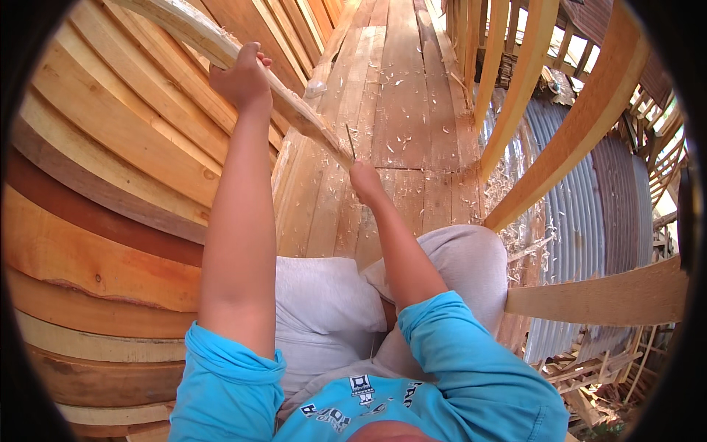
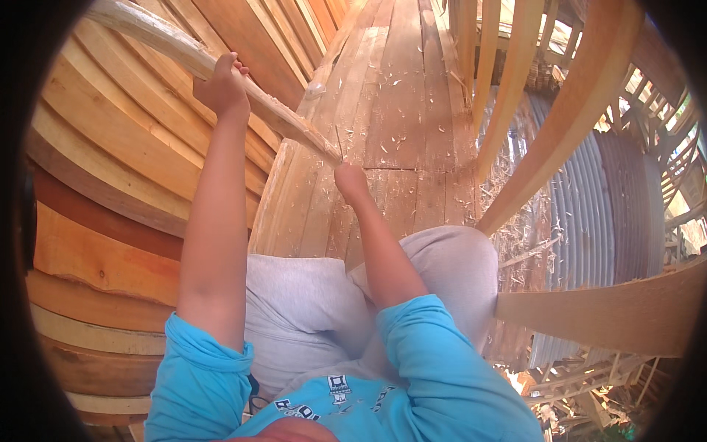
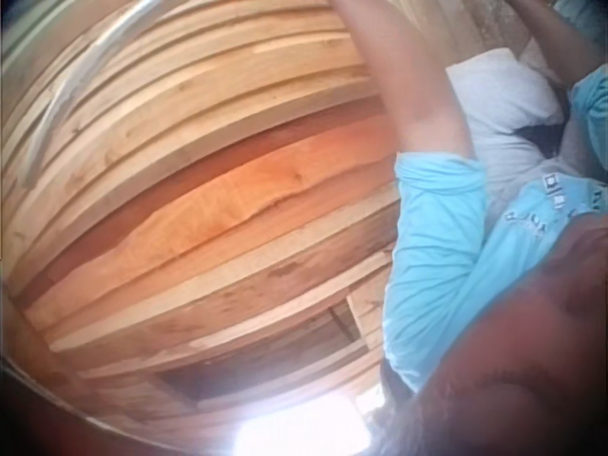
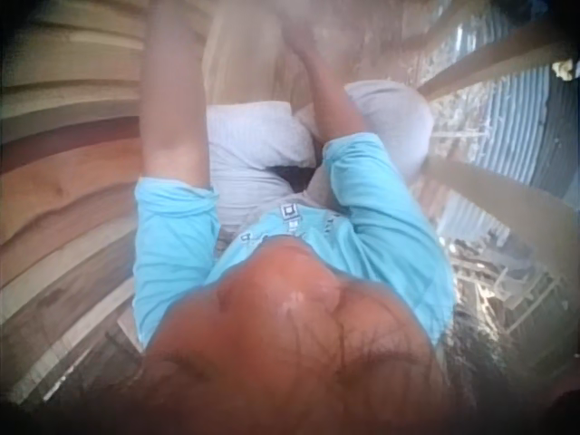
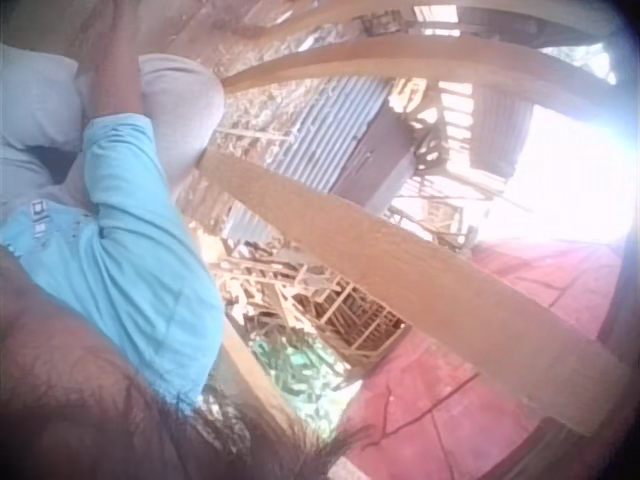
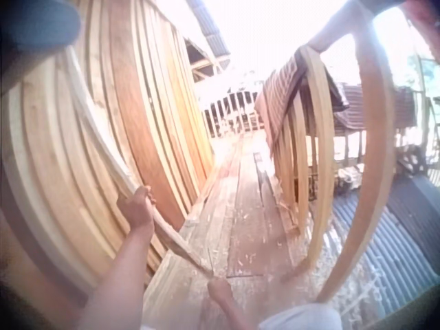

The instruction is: The person sits on a wooden floor and uses a knife to shave and shape a curved piece of wood. They repeatedly scrape the surface, removing thin shavings and rotating the wood to work on different sections.

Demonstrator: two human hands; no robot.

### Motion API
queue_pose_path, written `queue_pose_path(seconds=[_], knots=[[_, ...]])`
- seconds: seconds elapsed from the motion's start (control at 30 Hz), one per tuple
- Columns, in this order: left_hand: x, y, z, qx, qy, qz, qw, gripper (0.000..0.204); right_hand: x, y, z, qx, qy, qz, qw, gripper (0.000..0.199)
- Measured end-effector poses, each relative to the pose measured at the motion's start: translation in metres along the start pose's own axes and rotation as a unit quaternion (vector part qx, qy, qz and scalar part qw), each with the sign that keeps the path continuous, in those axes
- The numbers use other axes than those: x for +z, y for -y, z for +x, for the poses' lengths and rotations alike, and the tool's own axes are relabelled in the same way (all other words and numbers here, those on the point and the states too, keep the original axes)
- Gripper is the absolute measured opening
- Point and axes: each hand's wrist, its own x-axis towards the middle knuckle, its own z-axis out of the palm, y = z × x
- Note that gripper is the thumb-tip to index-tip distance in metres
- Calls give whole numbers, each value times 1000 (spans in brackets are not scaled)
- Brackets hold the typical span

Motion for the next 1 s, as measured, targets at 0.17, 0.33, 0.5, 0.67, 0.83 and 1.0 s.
queue_pose_path(seconds=[0.17, 0.33, 0.5, 0.67, 0.83, 1.0], knots=[[-26, -7, 3, 32, -8, 55, 998, 41, -13, 82, -20, 32, 44, 27, 998, 52], [4, 5, -9, 80, -43, 114, 989, 47, 8, 23, -16, 51, -10, 39, 998, 54], [-3, -2, -7, 80, -55, 154, 983, 44, -20, 81, -29, 1, -10, 75, 997, 54], [31, 7, -18, 91, -55, 222, 969, 41, -5, 30, -8, 2, -39, 64, 997, 55], [10, 2, -10, 120, -58, 216, 967, 38, -32, 93, -37, 17, -14, 91, 996, 57], [55, -7, -41, 125, -29, 160, 979, 41, -3, 13, -6, -34, -108, 94, 989, 58]])
